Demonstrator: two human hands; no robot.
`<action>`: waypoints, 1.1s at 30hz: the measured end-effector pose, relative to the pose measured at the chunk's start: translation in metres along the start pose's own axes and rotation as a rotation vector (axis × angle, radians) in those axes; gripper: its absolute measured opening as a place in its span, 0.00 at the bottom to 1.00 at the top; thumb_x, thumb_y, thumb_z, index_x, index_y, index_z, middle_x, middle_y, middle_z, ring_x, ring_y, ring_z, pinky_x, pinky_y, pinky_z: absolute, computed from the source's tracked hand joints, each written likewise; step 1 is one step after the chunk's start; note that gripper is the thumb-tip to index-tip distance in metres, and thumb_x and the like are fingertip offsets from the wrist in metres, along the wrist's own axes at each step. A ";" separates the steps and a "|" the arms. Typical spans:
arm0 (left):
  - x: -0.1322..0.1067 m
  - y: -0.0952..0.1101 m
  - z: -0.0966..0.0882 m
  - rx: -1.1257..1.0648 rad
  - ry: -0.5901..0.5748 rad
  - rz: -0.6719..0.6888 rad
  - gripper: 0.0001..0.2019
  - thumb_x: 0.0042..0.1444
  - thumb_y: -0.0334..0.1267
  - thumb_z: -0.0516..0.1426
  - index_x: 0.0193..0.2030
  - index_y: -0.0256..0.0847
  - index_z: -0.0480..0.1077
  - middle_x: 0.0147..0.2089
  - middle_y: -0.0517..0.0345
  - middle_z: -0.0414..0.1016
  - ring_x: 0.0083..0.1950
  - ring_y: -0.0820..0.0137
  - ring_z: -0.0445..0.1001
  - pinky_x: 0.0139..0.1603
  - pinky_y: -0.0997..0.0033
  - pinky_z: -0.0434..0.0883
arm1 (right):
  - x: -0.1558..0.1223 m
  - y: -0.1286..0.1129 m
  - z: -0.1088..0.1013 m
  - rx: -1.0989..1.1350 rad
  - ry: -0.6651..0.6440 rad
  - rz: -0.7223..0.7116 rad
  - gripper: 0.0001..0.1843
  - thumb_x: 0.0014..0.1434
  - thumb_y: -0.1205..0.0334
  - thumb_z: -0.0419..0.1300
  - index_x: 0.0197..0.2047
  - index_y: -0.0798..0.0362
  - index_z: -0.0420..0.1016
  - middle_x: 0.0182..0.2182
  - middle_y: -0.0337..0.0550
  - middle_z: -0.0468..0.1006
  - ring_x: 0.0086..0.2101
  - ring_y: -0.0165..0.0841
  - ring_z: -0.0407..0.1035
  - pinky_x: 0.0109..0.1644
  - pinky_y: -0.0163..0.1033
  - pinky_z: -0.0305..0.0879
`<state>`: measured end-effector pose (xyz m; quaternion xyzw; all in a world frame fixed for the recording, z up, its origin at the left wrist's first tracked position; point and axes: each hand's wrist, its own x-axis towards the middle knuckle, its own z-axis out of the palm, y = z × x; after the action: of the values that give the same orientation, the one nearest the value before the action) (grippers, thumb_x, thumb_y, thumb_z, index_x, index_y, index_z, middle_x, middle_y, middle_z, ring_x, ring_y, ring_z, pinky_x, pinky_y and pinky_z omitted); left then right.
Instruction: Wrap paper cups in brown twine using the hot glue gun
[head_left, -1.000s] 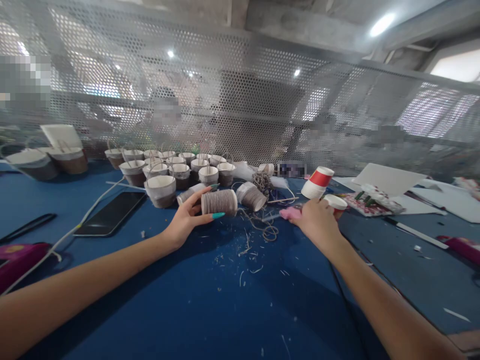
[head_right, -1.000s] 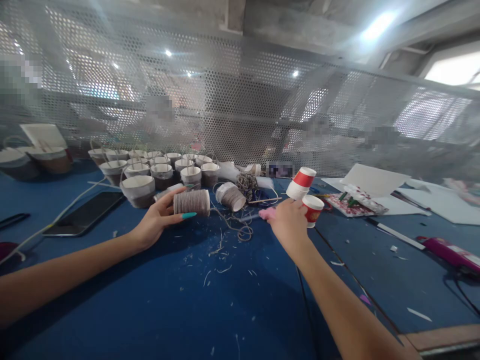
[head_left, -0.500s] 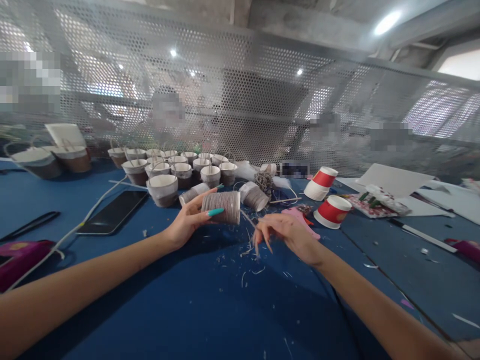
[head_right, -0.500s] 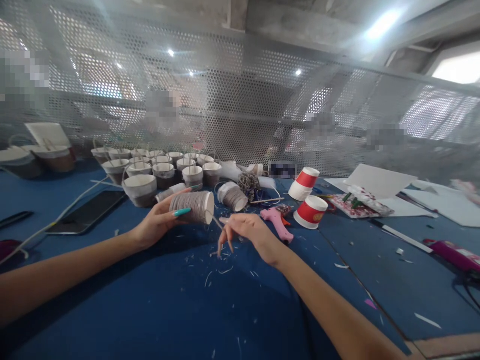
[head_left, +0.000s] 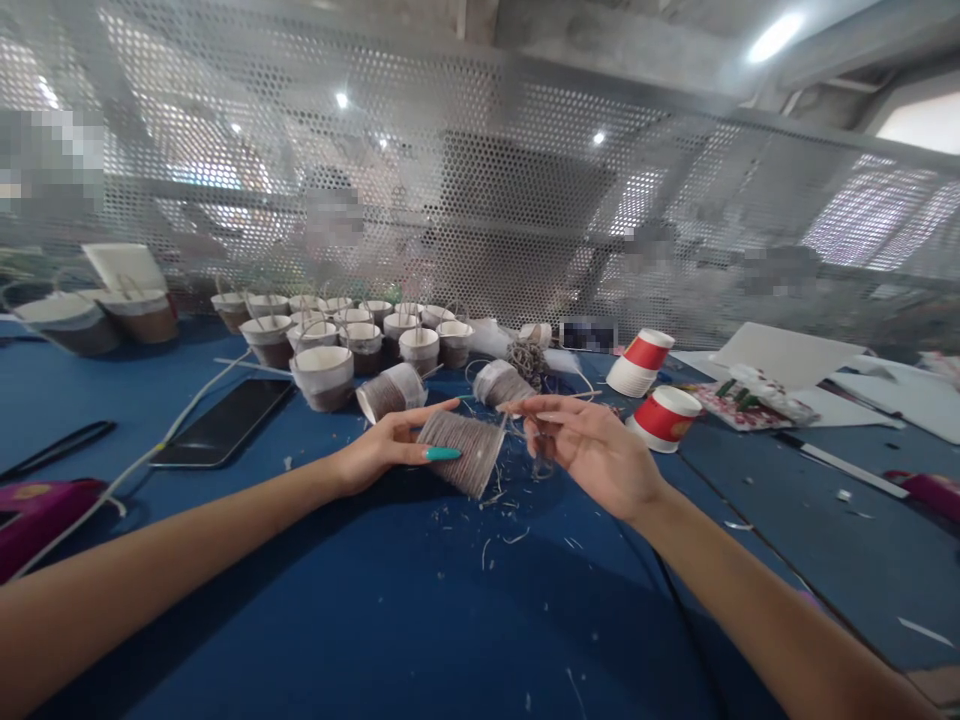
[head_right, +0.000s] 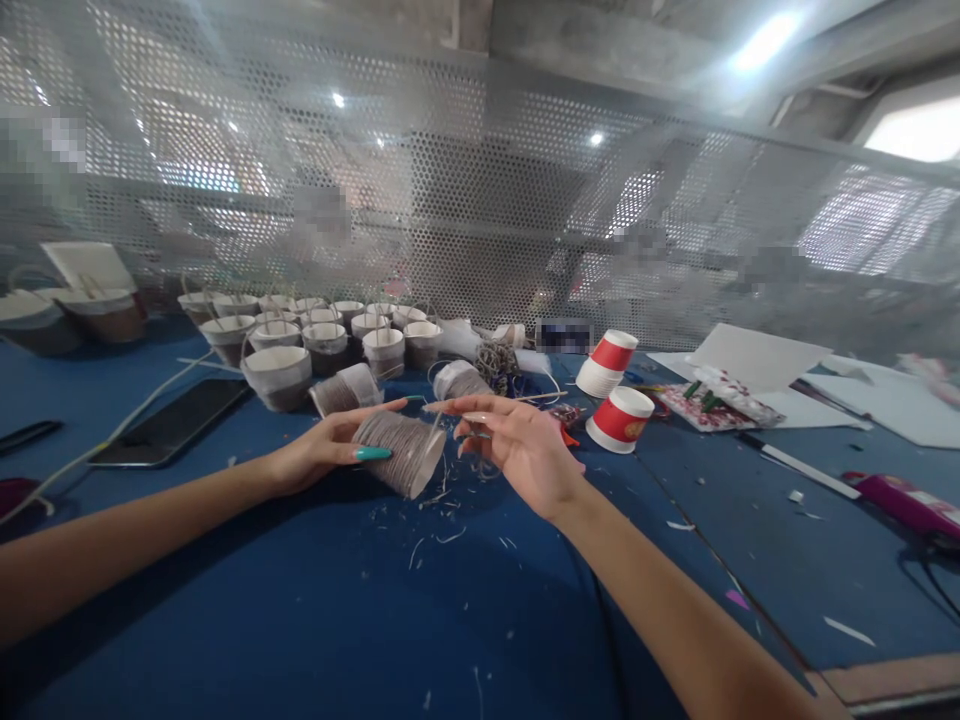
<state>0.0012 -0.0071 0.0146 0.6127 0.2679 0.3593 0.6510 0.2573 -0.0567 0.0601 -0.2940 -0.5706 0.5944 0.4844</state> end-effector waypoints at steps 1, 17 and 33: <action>0.000 0.000 0.000 -0.002 0.001 -0.003 0.37 0.41 0.35 0.65 0.62 0.41 0.64 0.54 0.48 0.77 0.59 0.52 0.70 0.60 0.50 0.63 | 0.000 0.001 0.000 0.025 0.008 0.012 0.15 0.54 0.59 0.58 0.43 0.52 0.79 0.48 0.48 0.76 0.37 0.32 0.69 0.40 0.38 0.70; -0.001 0.002 0.001 -0.051 0.013 0.006 0.34 0.39 0.34 0.66 0.58 0.43 0.69 0.50 0.52 0.79 0.57 0.54 0.72 0.59 0.54 0.65 | 0.006 0.011 -0.005 0.142 0.083 0.237 0.19 0.52 0.60 0.55 0.47 0.55 0.75 0.52 0.51 0.74 0.40 0.35 0.72 0.45 0.42 0.71; 0.000 0.002 0.000 -0.003 0.047 -0.013 0.33 0.38 0.39 0.66 0.56 0.40 0.69 0.50 0.50 0.77 0.52 0.54 0.72 0.51 0.60 0.67 | 0.011 0.030 -0.041 -0.747 0.694 -0.426 0.11 0.59 0.50 0.54 0.39 0.47 0.65 0.45 0.45 0.63 0.50 0.42 0.59 0.56 0.52 0.58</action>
<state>0.0013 -0.0069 0.0162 0.6015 0.2866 0.3695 0.6477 0.2827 -0.0268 0.0265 -0.5027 -0.5963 0.1083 0.6164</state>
